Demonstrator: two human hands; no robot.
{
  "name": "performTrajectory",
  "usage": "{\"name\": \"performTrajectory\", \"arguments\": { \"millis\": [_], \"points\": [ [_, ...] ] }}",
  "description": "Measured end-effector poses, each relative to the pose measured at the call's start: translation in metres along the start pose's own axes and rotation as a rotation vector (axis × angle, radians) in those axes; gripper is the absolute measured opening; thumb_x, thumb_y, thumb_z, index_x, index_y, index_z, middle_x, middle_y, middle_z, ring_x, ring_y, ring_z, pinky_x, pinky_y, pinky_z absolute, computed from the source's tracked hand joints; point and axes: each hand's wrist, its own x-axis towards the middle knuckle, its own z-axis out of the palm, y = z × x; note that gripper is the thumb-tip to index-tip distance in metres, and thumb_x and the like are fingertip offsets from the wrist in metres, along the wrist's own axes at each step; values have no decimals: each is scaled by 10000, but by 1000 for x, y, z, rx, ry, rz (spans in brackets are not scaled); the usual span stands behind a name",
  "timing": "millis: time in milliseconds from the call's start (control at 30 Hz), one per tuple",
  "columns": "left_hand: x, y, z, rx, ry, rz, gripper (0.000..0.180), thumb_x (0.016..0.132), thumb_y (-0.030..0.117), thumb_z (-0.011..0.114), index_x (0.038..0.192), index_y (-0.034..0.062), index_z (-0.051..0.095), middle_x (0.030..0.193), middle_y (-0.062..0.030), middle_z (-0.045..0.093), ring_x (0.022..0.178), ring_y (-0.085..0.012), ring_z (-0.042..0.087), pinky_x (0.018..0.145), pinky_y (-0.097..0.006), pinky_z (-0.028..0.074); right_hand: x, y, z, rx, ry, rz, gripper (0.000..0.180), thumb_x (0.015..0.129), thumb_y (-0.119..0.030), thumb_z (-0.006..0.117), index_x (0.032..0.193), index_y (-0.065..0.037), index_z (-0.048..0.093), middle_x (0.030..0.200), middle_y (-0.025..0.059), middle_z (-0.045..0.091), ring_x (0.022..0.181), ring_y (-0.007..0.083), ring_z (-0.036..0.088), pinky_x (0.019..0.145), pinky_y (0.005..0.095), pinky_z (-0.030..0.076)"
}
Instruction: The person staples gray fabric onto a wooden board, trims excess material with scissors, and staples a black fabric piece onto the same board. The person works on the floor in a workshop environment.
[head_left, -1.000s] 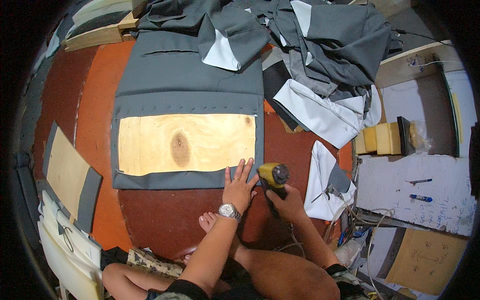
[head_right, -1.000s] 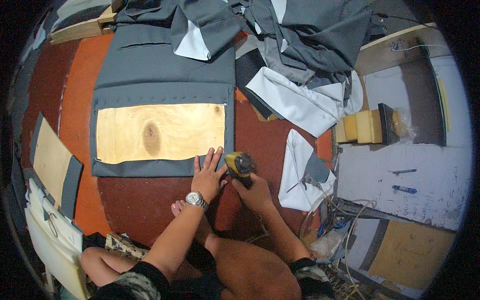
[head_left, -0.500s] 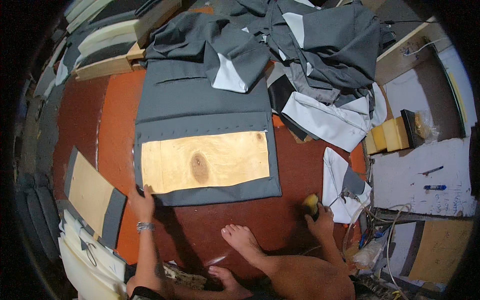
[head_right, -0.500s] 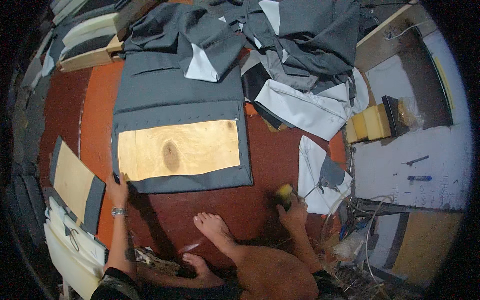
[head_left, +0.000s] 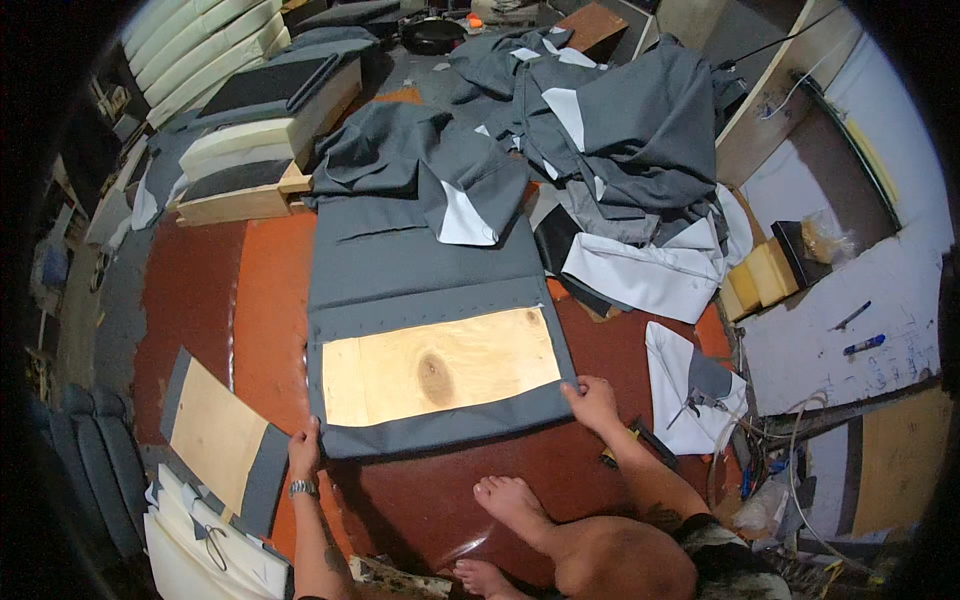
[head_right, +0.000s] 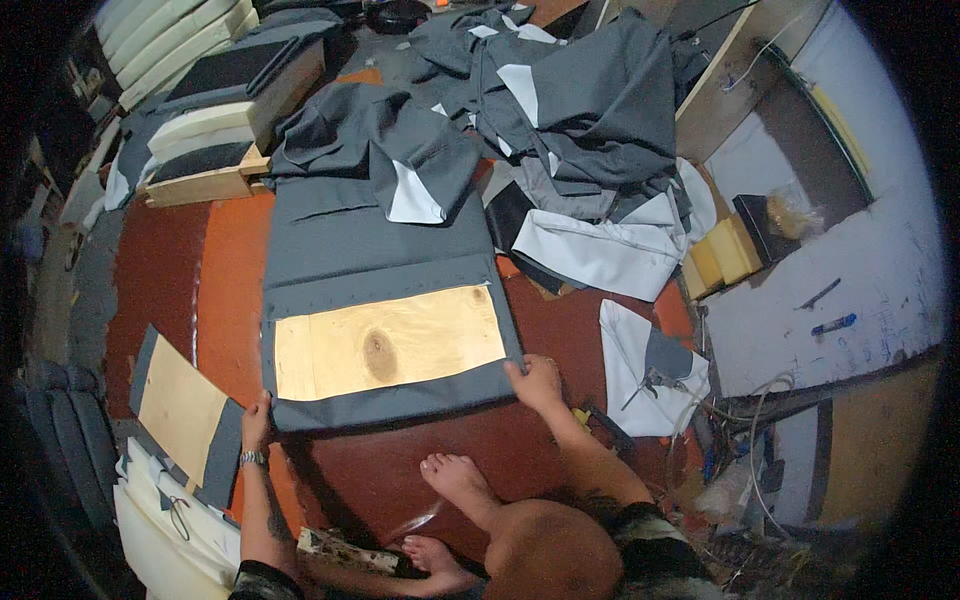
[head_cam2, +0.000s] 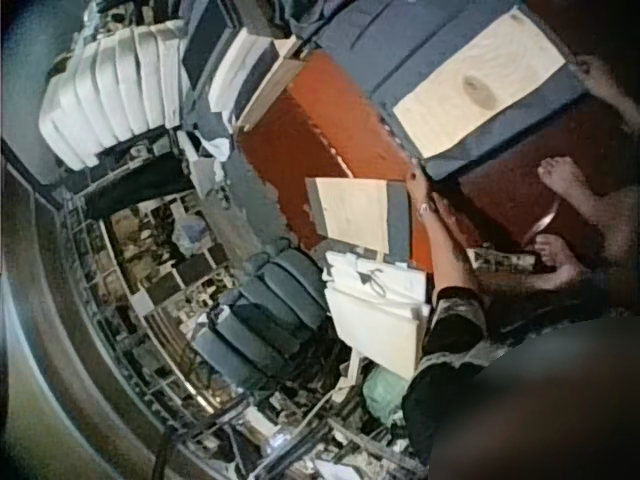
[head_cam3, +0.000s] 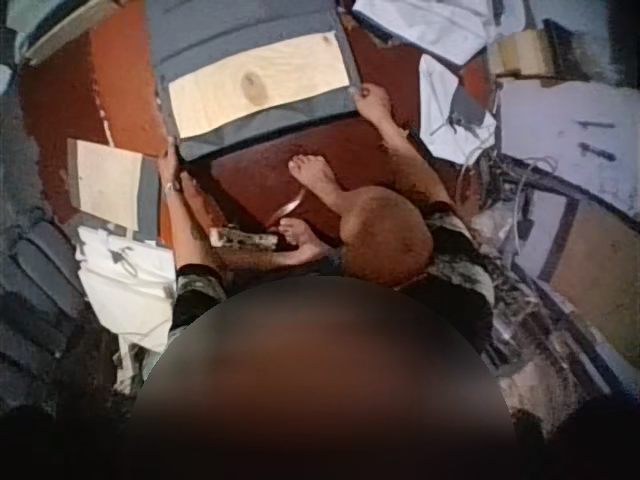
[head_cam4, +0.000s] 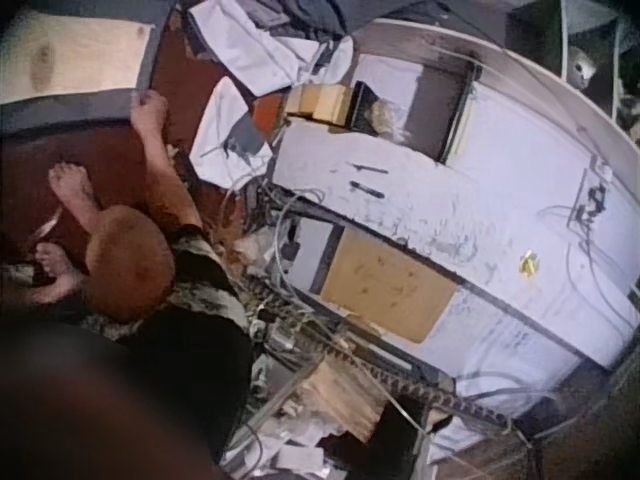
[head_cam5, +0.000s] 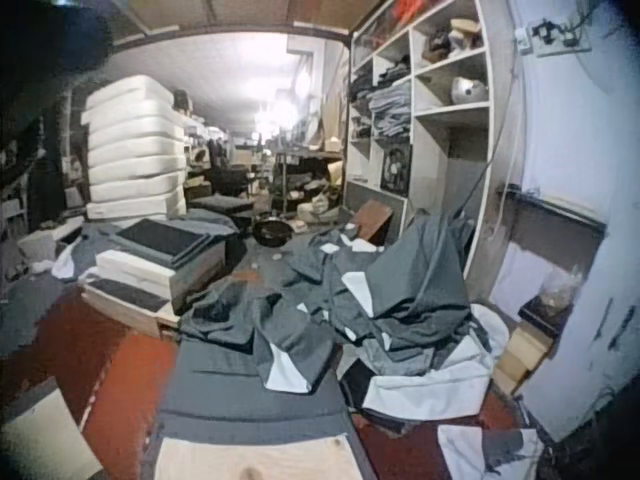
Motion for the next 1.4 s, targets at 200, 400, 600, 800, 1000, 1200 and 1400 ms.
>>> {"name": "performTrajectory", "arguments": {
  "millis": [200,400,600,800,1000,1200,1400],
  "points": [
    [-134,70,-44,-292,-380,-14,460,1008,477,642,1036,20,682,804,-69,690,539,-182,612,404,-355,492,-1,-3,-80,117,58,173,580,929,-532,651,872,27,792,865,221,768,871,361,753,831,448,561],
    [-293,56,-106,-438,-608,-234,509,1034,509,594,1138,13,643,928,-121,699,670,-237,684,480,-363,545,-34,-26,-187,389,178,175,556,933,-521,650,799,0,785,744,135,750,674,256,696,698,414,542],
    [-420,13,-123,-676,-599,-251,483,972,596,655,1083,130,712,868,-56,730,644,-252,675,545,-381,521,-58,-99,-286,292,227,34,541,976,-524,656,866,-12,795,667,88,679,589,196,609,594,370,481],
    [-512,-1,-117,-201,-941,-584,588,971,685,582,710,163,651,544,-41,564,458,-203,540,424,-331,421,-48,-134,-312,624,352,-98,530,958,-547,657,878,-34,762,697,71,651,613,182,587,554,381,457],
    [-433,60,-40,196,-709,763,480,1060,440,588,786,65,706,695,-32,677,596,-141,604,535,-290,458,-52,-130,-242,1294,337,-90,382,993,-406,676,935,-32,732,790,51,694,731,149,656,683,332,503],
    [-378,237,86,-152,-950,171,733,1024,729,453,1146,49,695,957,-49,695,844,-182,635,717,-313,494,-74,-131,-196,1551,430,-304,305,1085,-281,588,1129,-4,707,993,35,733,874,134,691,810,274,523],
    [-408,325,158,-233,-938,137,705,1002,682,572,1066,-2,728,869,-50,721,697,-159,625,624,-305,496,-104,-94,-157,1192,644,-495,458,1127,-336,477,1411,4,593,1425,139,596,1344,237,538,1154,365,397]
  ]
}}
